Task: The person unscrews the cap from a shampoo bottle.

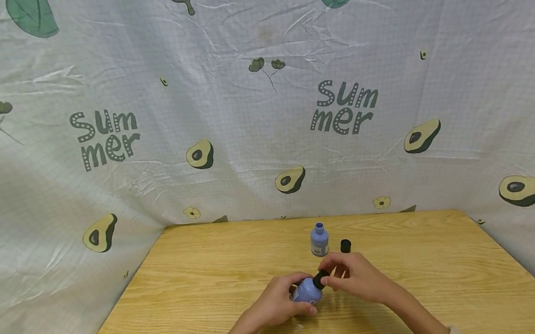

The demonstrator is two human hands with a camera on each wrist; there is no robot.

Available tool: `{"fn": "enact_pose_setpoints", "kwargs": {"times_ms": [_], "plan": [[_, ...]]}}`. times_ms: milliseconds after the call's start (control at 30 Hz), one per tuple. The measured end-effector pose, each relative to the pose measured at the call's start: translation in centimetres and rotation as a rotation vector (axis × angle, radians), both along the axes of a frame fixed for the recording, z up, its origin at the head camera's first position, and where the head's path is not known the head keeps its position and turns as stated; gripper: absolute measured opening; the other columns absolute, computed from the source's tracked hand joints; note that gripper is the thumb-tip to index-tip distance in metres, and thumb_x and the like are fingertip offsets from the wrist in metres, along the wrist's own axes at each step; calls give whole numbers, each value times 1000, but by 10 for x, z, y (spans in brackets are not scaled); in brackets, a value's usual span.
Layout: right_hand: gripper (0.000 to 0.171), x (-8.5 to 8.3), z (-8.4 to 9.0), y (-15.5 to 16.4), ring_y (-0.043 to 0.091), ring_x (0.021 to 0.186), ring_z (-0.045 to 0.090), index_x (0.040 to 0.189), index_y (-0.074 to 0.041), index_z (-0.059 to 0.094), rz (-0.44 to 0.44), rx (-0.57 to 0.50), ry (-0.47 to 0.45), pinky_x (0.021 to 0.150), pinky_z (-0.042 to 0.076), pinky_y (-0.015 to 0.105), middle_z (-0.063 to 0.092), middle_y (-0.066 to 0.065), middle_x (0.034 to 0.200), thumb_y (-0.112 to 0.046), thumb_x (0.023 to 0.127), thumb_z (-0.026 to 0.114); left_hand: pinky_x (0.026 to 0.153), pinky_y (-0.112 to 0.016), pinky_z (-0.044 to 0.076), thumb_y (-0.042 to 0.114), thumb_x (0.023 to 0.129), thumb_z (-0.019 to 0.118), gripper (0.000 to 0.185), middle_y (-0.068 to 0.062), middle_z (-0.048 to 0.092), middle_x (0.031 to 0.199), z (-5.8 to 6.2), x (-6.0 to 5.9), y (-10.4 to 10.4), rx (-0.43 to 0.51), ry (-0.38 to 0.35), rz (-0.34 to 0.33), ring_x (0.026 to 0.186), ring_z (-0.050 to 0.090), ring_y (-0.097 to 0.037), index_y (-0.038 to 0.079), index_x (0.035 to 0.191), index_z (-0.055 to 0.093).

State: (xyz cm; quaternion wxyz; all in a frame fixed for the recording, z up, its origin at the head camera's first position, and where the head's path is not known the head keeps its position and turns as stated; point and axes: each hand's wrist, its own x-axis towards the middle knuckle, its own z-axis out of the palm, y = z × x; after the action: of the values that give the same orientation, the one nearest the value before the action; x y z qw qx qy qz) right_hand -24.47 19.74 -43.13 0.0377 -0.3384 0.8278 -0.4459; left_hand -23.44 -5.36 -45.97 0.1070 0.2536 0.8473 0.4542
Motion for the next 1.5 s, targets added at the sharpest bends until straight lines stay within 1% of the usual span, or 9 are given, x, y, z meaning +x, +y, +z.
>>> {"fn": "enact_pose_setpoints", "kwargs": {"times_ms": [267,400,533,667,833,967,1100,1300,1500], "plan": [[28,0,1,1,4,75,65,116,-5,70,6,-1,16,63,55,27,73,6,102,-28,99,72,84,-25,53,25,83,88,50,5,73,117,0,0,0,-9,-4,-1,97,64,-4,21,129,69],[30,1,2,1,5,72,64,116,-6,70,-27,22,-3,62,54,27,72,3,97,-31,100,70,83,-25,53,25,83,88,50,5,73,116,-1,-1,1,-9,0,0,97,64,-3,20,129,69],[24,1,4,0,7,70,64,112,-10,70,-42,26,-10,60,53,27,71,2,94,-31,100,69,83,-25,53,25,83,89,50,4,73,116,-1,0,1,-8,-1,7,96,64,-4,21,129,69],[20,1,4,0,7,71,65,111,-13,71,-27,17,0,61,54,27,72,3,96,-30,101,69,83,-25,53,24,83,89,50,4,73,116,0,0,1,-4,-4,8,97,64,-4,21,129,69],[24,1,3,1,5,74,65,113,-8,71,-9,10,4,62,55,27,73,5,101,-28,100,70,84,-25,53,24,83,89,49,5,73,116,0,0,1,3,3,2,97,64,-4,22,128,69],[24,2,4,2,6,74,65,115,-8,70,-2,5,8,63,55,27,73,7,103,-27,100,70,83,-25,53,24,83,89,49,5,73,116,1,1,1,4,-3,3,97,64,-4,21,128,69],[22,2,4,1,8,71,66,114,-10,71,-13,10,6,61,55,27,72,5,98,-28,101,69,83,-25,53,24,83,89,49,5,73,116,1,1,1,0,-6,5,97,64,-4,21,128,69],[20,1,2,0,5,70,64,110,-12,71,-13,22,11,61,54,27,72,0,90,-30,101,69,83,-25,53,24,83,88,49,4,73,117,1,1,1,6,-5,-3,97,64,-4,21,128,69],[20,0,1,0,4,70,64,113,-12,70,12,11,29,61,54,27,72,1,92,-27,101,69,83,-25,53,24,83,88,50,5,73,116,1,1,0,2,-10,0,97,64,-4,22,129,69]]}}
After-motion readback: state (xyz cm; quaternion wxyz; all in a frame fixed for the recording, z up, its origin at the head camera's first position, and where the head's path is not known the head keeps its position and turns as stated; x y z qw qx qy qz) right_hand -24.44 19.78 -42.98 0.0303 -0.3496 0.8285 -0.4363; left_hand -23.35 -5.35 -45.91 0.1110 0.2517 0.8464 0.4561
